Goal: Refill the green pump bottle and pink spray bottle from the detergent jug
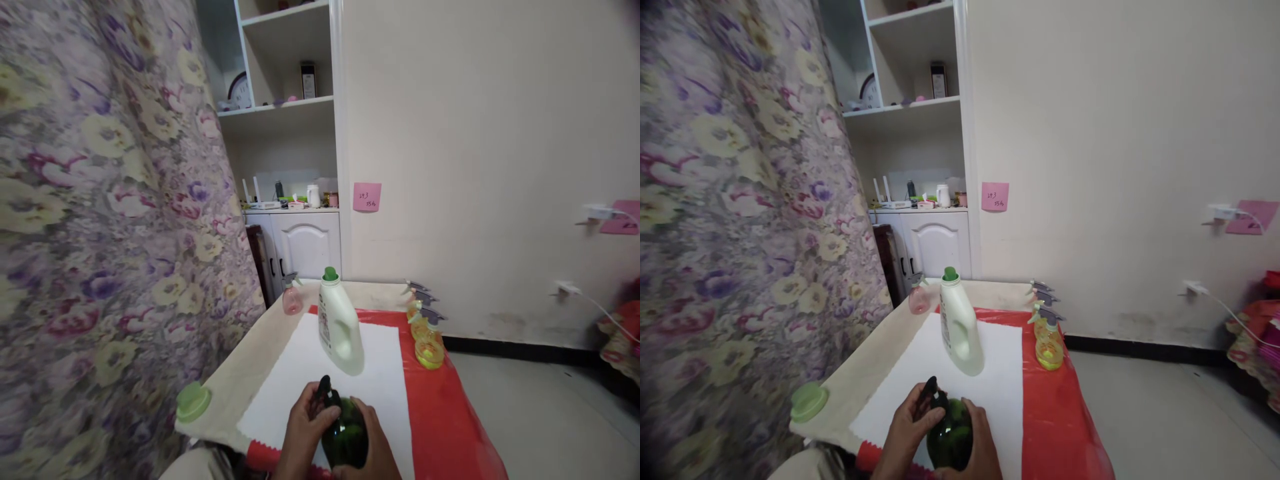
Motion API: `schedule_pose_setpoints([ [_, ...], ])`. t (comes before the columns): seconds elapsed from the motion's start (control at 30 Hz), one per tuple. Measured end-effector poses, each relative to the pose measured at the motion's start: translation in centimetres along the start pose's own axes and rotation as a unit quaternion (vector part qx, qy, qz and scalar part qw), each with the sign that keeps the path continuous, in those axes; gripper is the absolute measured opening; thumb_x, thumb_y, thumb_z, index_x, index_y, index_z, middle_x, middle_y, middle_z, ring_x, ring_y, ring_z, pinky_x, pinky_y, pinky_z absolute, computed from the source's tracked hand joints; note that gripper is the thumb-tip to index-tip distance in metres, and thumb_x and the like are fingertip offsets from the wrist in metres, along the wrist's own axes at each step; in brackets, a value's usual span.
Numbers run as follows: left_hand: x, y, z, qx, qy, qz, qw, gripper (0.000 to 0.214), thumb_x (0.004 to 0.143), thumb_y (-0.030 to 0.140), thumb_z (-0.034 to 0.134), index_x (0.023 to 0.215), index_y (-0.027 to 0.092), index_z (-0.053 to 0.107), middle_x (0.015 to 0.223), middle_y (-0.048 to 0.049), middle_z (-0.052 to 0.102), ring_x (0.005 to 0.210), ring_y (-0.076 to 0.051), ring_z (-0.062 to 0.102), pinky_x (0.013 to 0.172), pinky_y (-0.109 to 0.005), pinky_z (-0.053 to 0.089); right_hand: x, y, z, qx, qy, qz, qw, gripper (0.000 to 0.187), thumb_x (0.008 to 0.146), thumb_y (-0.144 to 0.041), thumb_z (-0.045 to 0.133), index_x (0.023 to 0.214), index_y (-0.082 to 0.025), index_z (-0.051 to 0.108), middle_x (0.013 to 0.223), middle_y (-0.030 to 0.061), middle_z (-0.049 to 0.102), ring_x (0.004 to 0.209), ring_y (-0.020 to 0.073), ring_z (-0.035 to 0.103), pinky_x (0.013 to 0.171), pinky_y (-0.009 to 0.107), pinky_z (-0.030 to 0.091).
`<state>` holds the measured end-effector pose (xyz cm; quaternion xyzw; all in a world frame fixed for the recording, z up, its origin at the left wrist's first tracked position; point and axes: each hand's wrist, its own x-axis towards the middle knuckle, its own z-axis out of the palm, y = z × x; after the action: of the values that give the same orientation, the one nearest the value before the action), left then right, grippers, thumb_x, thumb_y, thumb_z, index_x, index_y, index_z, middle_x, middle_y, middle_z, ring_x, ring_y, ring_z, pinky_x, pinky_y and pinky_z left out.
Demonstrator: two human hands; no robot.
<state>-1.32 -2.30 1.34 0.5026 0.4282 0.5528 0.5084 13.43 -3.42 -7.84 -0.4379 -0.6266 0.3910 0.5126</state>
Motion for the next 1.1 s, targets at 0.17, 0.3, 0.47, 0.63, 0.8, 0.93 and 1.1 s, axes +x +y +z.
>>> schedule_pose_setpoints([
  [0.17,0.1,-0.2,-0.5,-0.007,-0.042,-0.021,0.999,0.042,0.063,0.037,0.080,0.101,0.019,0.071,0.093,-0.0069,0.075,0.100,-0.029,0.065,0.092,-0.039,0.047,0.0,-0.7,-0.3,0.043,-0.016,-0.016,0.999,0.087,0.050,-0.020,0.072,0.131,-0.022,0.039,0.124,0.0082,0.056,0.120,0.0309,0.052,0.103,0.039,0.042],
  [0.3,0.0,-0.7,-0.7,-0.025,-0.036,-0.018,0.999,0.048,0.062,0.037,0.081,0.105,0.020,0.070,0.102,-0.0095,0.075,0.105,-0.031,0.064,0.097,-0.044,0.045,0.1,-1.3,-0.4,0.070,-0.027,-0.014,0.997,0.087,0.050,-0.019,0.071,0.131,-0.022,0.038,0.125,0.0083,0.055,0.120,0.0307,0.051,0.103,0.040,0.041],
  [0.47,0.1,-1.3,-0.4,0.019,0.011,-0.006,1.000,0.038,0.060,0.034,0.082,0.093,0.018,0.073,0.098,-0.0097,0.076,0.098,-0.031,0.067,0.090,-0.041,0.049,0.0,-1.4,-0.3,0.071,-0.014,0.004,0.997,0.089,0.046,-0.014,0.069,0.129,-0.022,0.040,0.127,0.0092,0.054,0.123,0.0315,0.048,0.106,0.043,0.035],
  [0.63,-0.1,-0.2,-0.5,0.013,-0.083,-0.018,0.996,0.039,0.068,0.038,0.076,0.102,0.020,0.072,0.100,-0.0092,0.076,0.096,-0.030,0.067,0.089,-0.040,0.048,0.1,-2.8,-0.7,0.232,-0.103,0.006,0.967,0.086,0.049,-0.040,0.079,0.127,-0.025,0.046,0.123,0.0080,0.061,0.116,0.0338,0.055,0.099,0.047,0.041],
  [0.8,-0.5,0.2,0.0,-0.019,-0.090,-0.023,0.995,0.049,0.069,0.039,0.076,0.113,0.021,0.066,0.111,-0.0114,0.073,0.107,-0.030,0.063,0.093,-0.040,0.047,0.3,-2.4,-0.5,0.239,-0.098,0.006,0.966,0.095,0.045,-0.053,0.082,0.128,-0.025,0.046,0.124,0.0097,0.060,0.115,0.0353,0.055,0.098,0.049,0.040],
  [0.93,-0.4,-0.6,0.3,0.004,-0.020,0.006,1.000,0.033,0.068,0.035,0.078,0.096,0.021,0.069,0.101,-0.0071,0.074,0.102,-0.027,0.064,0.090,-0.033,0.047,0.4,-1.5,-0.6,0.195,-0.077,0.025,0.977,0.098,0.043,-0.049,0.084,0.128,-0.024,0.044,0.127,0.0110,0.057,0.119,0.0359,0.051,0.102,0.049,0.037],
  [1.1,0.0,-1.0,0.0,-0.012,-0.062,-0.025,0.998,0.042,0.070,0.039,0.075,0.108,0.022,0.067,0.102,-0.0061,0.074,0.098,-0.025,0.065,0.093,-0.035,0.046,0.5,-2.0,-1.2,0.189,-0.084,0.013,0.978,0.095,0.046,-0.048,0.083,0.129,-0.023,0.045,0.126,0.0106,0.058,0.116,0.0352,0.053,0.100,0.049,0.038],
])
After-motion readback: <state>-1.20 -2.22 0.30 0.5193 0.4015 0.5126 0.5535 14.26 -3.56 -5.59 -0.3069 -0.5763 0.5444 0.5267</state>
